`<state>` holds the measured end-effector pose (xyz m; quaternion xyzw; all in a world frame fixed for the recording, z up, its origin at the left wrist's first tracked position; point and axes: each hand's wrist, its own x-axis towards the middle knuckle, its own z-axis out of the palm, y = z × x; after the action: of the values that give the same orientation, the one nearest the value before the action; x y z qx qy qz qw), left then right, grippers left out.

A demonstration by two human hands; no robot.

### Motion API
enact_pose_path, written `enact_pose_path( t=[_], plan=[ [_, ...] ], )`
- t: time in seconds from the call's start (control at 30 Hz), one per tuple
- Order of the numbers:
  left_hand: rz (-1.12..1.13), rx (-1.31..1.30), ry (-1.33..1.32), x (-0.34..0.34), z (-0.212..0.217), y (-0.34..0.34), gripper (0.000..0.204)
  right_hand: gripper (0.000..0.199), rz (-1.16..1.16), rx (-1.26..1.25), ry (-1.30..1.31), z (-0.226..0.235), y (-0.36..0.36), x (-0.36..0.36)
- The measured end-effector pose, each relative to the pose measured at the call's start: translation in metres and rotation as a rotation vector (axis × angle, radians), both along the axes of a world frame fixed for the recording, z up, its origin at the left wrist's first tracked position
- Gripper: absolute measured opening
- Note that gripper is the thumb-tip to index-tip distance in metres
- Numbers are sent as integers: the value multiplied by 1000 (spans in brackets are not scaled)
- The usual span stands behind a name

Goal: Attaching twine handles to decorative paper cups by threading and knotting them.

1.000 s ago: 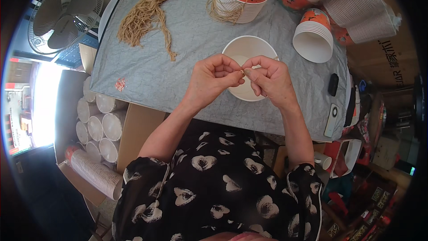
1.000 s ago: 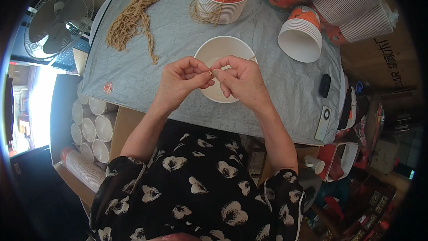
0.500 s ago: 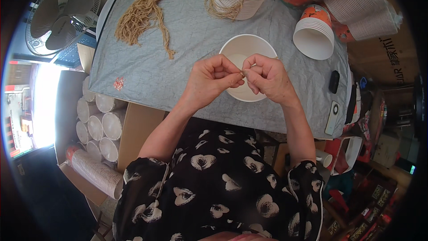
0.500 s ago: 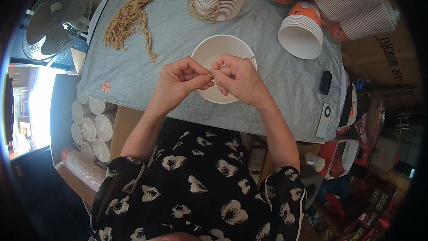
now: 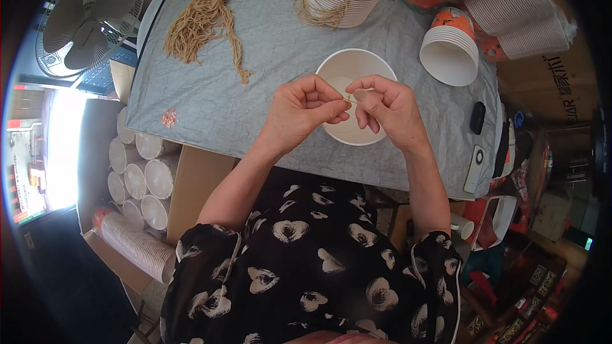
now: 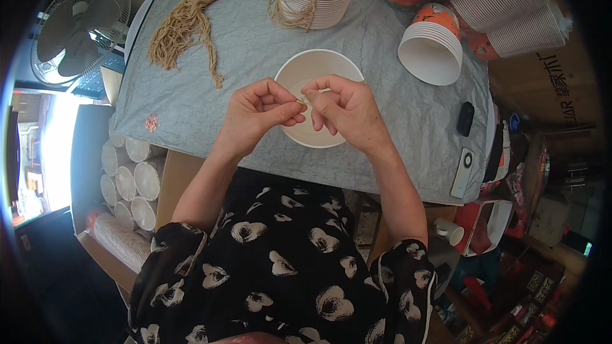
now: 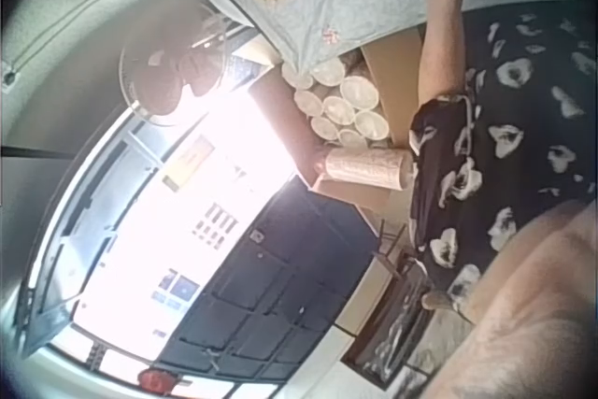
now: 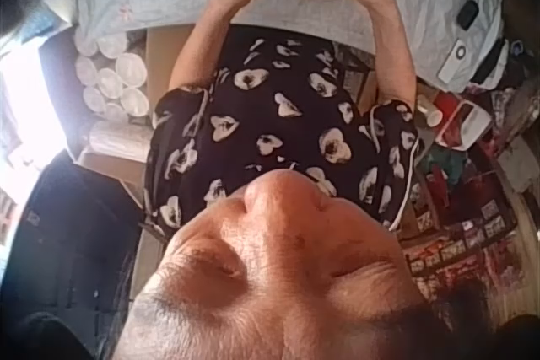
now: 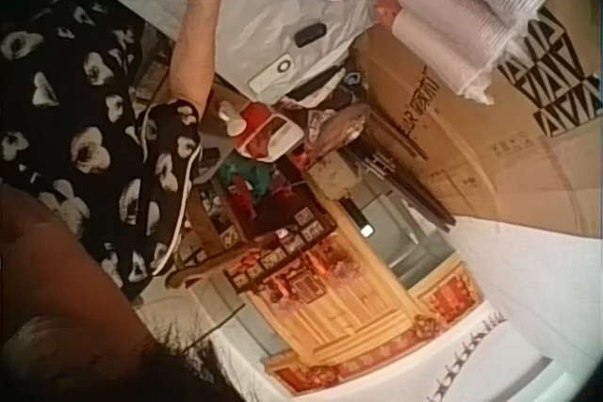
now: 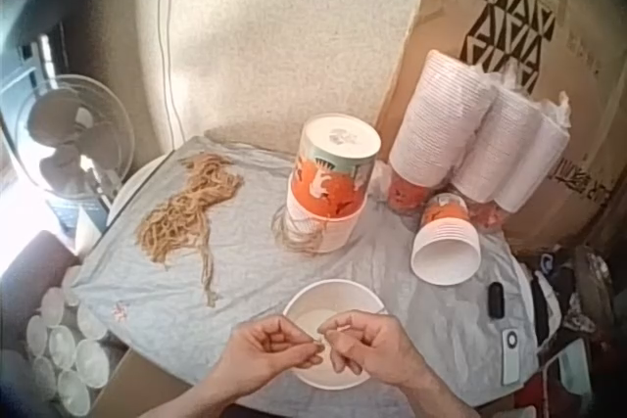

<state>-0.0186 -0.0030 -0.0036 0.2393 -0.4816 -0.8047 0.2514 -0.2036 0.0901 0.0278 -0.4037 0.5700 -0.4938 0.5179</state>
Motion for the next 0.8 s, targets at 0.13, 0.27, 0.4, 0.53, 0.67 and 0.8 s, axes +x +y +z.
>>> enact_pose_path(
  t=[0.13, 0.27, 0.4, 0.53, 0.67, 0.8],
  plan=[
    [-4, -35, -7, 0, -2, 0, 9, 12, 11, 5, 84, -1, -1, 4],
    [-12, -49, -12, -1, -2, 2, 9, 10, -22, 1, 115, 1, 0, 6],
    [-27, -3, -7, 0, -2, 2, 11, 11, -41, 2, 94, -1, 1, 7],
    [-31, 39, 25, -1, -3, 2, 17, 12, -81, -18, 33, -6, 1, 6],
    [-32, 34, 22, 0, -4, 2, 20, 12, -73, -22, 24, -5, 1, 8],
    [-27, 34, 25, 0, -5, 3, 19, 13, -52, -22, 18, -5, 2, 9]
  ],
)
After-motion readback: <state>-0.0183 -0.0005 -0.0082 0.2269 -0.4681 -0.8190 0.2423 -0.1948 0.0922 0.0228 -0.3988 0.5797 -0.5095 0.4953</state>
